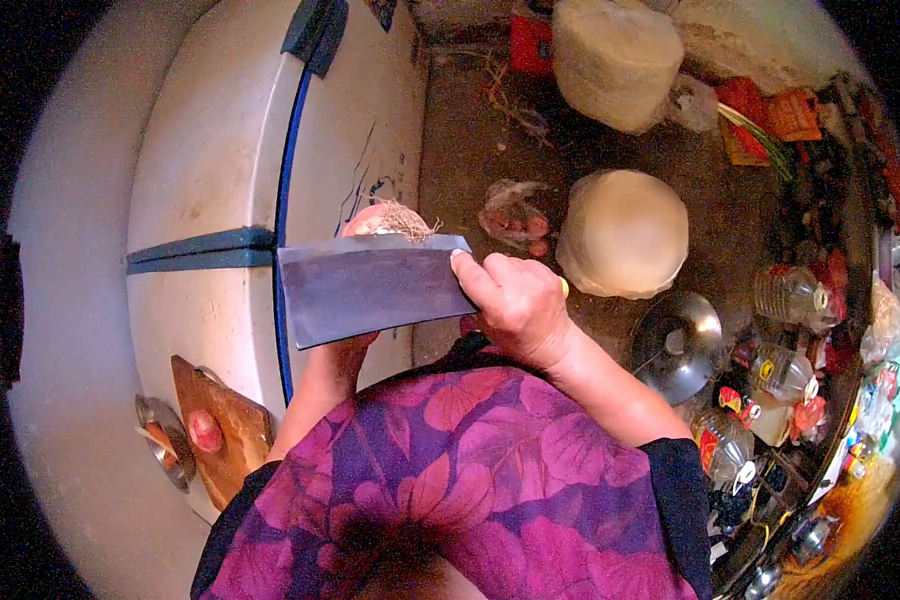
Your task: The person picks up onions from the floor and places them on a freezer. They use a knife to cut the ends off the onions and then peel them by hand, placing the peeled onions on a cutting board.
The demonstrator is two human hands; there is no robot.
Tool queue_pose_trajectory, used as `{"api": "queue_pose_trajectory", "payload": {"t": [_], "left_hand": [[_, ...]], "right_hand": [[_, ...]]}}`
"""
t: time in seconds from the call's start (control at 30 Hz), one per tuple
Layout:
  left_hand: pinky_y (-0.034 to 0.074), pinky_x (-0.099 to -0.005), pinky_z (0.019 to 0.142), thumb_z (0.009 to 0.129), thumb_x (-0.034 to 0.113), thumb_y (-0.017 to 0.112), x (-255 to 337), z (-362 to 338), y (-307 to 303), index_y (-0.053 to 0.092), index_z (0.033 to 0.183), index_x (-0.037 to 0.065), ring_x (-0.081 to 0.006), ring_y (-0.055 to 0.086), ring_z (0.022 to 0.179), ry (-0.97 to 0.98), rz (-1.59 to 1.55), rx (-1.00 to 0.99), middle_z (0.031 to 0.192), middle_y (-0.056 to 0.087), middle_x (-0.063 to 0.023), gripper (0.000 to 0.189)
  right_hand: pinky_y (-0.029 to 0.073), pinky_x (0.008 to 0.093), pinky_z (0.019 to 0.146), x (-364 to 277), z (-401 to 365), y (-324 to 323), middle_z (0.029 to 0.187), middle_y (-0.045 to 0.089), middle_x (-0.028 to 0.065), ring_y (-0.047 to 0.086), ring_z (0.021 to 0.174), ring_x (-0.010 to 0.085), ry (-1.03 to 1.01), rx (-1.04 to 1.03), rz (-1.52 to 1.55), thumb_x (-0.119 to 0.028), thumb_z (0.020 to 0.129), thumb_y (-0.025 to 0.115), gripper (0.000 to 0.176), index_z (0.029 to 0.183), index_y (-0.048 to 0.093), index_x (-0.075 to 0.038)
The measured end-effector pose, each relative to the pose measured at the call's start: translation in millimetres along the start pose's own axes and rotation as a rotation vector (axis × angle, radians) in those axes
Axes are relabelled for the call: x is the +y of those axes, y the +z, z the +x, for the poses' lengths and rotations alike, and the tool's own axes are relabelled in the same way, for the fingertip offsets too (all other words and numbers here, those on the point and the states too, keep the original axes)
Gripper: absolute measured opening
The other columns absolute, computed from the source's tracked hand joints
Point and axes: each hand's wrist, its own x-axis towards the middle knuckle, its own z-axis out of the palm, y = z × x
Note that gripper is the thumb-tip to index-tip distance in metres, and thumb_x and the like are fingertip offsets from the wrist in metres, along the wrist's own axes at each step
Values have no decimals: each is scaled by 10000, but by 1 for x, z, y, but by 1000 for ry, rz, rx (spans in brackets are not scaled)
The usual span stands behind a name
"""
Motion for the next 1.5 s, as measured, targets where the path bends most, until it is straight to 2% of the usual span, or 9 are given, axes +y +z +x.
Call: {"api": "queue_pose_trajectory", "payload": {"t": [0.23,0.4,0.6,0.67,0.8,1.0,1.13,1.3,1.5], "left_hand": [[498,-323,868,968,323,431,14,-5,6,429,1246,106,-179,563,1015,-56,27,108,1125,525,-77,352],[431,-339,938,606,145,745,20,-18,18,406,1268,79,-204,506,1103,-81,129,62,1163,504,-85,747],[421,-358,965,612,83,740,29,-23,18,366,1314,98,-211,505,1114,-164,70,40,1202,497,-82,795],[428,-366,962,637,79,729,33,-24,16,358,1326,112,-211,515,1103,-218,37,23,1207,496,-76,783],[461,-381,903,620,60,690,25,-21,11,367,1335,112,-292,543,1060,195,746,-82,1194,498,-123,787],[426,-423,925,551,66,676,28,-16,21,338,1364,49,-411,489,1066,573,1570,-356,1231,450,-209,881],[385,-423,986,534,50,689,26,-15,-5,288,1377,2,-409,467,1125,593,1257,-294,1286,418,-234,935],[348,-334,1036,673,-2,634,8,-28,-12,298,1382,62,-182,433,1214,179,549,-54,1301,430,-79,788],[324,-345,1062,688,-24,601,16,-40,-14,244,1406,82,-189,414,1238,101,261,5,1311,415,-74,809]], "right_hand": [[449,343,479,3,-11,16,649,465,58,546,544,219,16,-13,57,-95,678,583,380,1057,597,-69],[501,398,582,39,-62,56,784,585,109,610,702,313,270,-54,170,-65,678,597,445,1120,558,-104],[502,436,650,48,-92,71,904,627,129,612,792,354,477,-301,170,-83,740,585,356,1089,545,-138],[499,386,628,43,-76,72,742,598,109,630,712,266,597,-276,324,-157,817,594,234,1043,562,-108],[414,215,466,26,-25,50,687,584,29,507,503,85,1180,-307,1227,-385,897,596,296,869,540,-96],[441,210,530,16,-4,66,819,579,18,522,602,92,1066,-246,1454,-507,823,645,497,1046,530,-78],[474,239,500,9,-6,62,791,594,17,547,573,98,1188,-240,1686,-415,831,643,402,1048,551,-89],[462,240,488,-2,-2,66,778,556,-1,515,551,83,1117,-156,1835,-370,791,686,424,1065,516,-95],[457,235,527,-23,14,66,749,543,-4,518,575,84,1047,-111,1594,-355,782,714,396,1008,532,-85]]}}
